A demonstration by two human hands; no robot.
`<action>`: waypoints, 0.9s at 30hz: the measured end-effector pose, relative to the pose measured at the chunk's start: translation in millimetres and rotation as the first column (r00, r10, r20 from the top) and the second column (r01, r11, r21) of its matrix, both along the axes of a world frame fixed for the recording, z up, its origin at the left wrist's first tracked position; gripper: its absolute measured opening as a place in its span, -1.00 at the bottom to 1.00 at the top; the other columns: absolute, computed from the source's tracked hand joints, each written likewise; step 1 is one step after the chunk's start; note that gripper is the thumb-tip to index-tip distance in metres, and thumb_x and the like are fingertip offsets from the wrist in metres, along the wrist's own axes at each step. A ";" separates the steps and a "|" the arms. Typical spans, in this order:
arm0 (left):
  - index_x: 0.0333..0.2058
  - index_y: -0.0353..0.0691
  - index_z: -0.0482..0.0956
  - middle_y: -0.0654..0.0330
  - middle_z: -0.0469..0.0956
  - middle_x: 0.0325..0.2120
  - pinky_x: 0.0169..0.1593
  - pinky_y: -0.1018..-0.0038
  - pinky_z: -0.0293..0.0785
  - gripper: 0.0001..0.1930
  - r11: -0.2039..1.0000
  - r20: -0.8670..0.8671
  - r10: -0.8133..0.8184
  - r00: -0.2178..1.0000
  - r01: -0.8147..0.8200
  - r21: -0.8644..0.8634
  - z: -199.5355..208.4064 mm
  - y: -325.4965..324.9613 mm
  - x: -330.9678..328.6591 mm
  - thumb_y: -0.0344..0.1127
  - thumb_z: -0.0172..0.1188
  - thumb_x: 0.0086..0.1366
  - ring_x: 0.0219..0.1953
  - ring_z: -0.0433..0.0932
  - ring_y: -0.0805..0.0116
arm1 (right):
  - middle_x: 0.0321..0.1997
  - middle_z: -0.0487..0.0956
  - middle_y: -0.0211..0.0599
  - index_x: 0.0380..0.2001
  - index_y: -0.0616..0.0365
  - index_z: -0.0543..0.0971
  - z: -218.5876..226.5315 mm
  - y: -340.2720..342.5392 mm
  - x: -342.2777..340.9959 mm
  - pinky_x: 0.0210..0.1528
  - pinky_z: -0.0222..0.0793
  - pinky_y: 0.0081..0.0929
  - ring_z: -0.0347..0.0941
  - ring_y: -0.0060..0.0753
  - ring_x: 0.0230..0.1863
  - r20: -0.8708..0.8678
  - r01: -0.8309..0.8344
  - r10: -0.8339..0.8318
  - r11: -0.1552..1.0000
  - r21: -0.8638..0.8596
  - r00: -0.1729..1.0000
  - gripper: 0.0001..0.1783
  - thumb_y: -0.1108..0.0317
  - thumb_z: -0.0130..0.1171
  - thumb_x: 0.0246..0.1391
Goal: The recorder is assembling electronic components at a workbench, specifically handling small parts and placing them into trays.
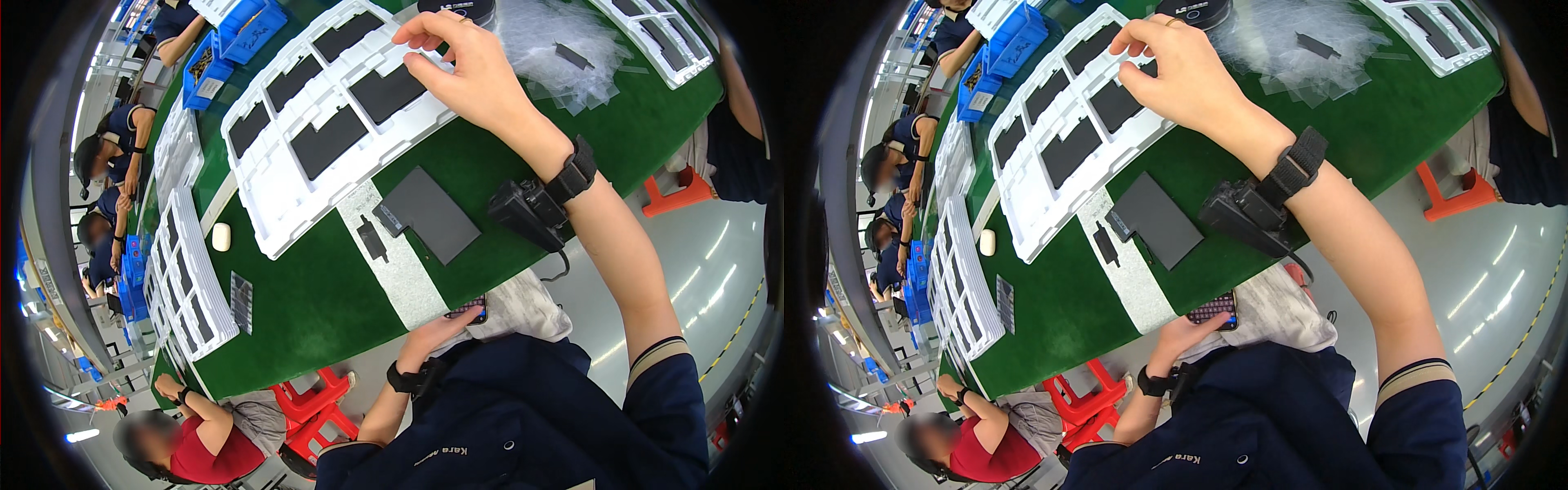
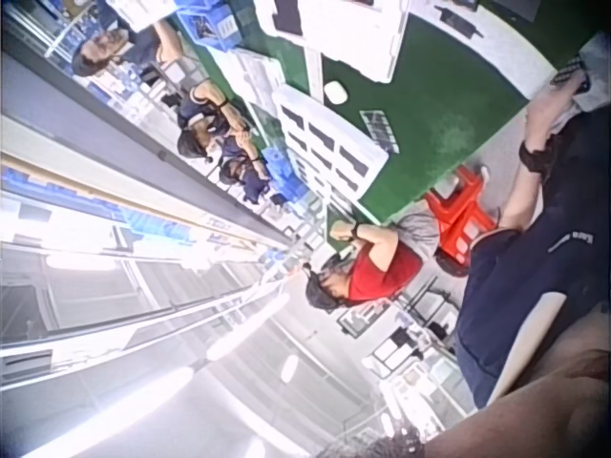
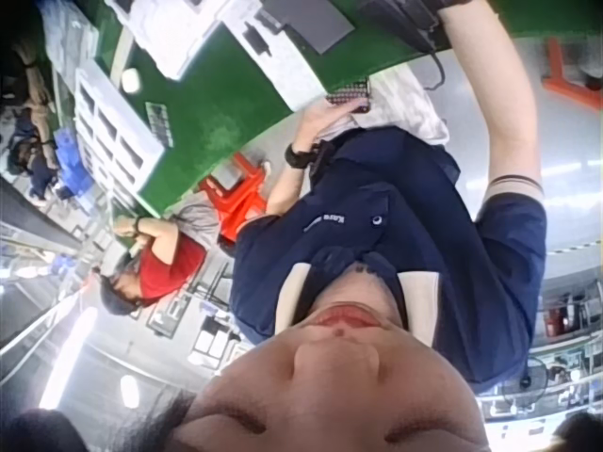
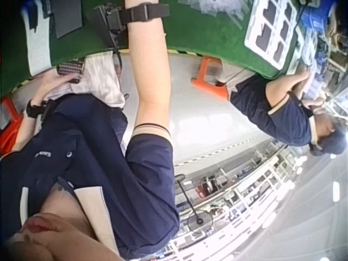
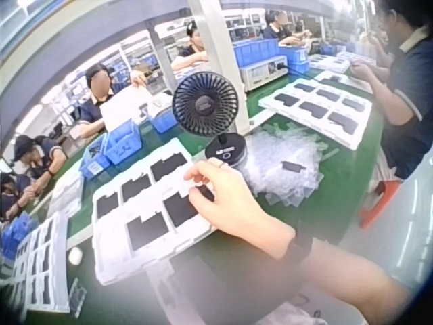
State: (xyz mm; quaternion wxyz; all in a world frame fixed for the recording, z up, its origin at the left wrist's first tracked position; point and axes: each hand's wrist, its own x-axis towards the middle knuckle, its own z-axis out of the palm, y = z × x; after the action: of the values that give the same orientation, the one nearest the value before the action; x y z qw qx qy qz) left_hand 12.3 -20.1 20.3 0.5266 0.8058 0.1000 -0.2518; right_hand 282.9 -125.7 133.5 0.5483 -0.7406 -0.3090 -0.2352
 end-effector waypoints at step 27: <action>-0.06 -0.27 0.42 0.10 0.43 -0.07 0.06 0.42 0.24 -0.61 0.976 0.054 0.168 0.984 -0.174 0.129 -62.1 54.3 -45.9 -0.18 0.09 0.19 -0.03 0.38 0.21 | -0.43 0.46 -0.22 -0.42 0.16 0.51 0.5 -2.2 0.4 -0.26 0.36 -0.45 0.42 -0.31 -0.33 -0.002 0.004 -0.004 1.000 -0.006 1.000 -0.82 0.37 0.08 -0.17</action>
State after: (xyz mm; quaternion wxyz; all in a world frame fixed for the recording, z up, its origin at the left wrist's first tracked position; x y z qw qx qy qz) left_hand -33.6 34.2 -41.8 0.4935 0.8326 0.1743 -0.1812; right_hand 283.3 -127.9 133.9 0.5459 -0.7432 -0.3077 -0.2344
